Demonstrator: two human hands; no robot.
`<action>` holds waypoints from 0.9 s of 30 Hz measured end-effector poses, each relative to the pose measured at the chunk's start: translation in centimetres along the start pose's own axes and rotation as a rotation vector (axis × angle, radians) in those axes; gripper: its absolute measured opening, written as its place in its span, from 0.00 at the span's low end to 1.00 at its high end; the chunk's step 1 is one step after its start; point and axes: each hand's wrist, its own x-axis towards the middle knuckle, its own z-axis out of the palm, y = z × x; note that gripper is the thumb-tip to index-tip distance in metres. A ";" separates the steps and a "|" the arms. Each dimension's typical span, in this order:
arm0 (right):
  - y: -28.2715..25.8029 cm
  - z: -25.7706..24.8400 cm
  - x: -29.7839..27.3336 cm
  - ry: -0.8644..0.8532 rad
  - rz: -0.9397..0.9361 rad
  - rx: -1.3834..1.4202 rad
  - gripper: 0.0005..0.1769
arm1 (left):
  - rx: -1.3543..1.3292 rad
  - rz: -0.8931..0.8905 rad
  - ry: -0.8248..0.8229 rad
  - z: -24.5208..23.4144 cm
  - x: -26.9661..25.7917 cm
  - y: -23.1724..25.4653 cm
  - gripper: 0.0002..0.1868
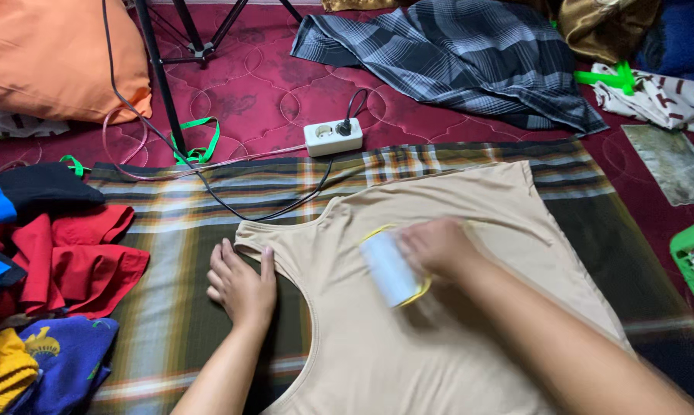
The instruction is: The person uses a lint roller to clean a blue t-shirt and a beige tank top laid out on a bed. They roll the tool over the fabric surfaces, flip the garments to treat both sides, and then fold the cleaned items into a pile.
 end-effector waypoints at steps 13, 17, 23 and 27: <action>22.4 -12.8 1.0 -0.150 0.725 -0.737 0.34 | -0.212 0.037 0.060 4.7 2.6 -5.4 0.13; 16.9 -10.0 5.0 -0.076 0.625 -0.614 0.32 | -0.252 0.021 0.064 4.5 2.5 -5.0 0.12; -12.0 9.7 9.2 -0.223 -0.194 -0.134 0.29 | -0.224 0.200 0.093 3.6 2.7 -4.7 0.09; -9.9 12.0 10.8 -0.139 -0.081 0.027 0.25 | -0.193 0.155 -0.059 2.9 3.4 -4.8 0.06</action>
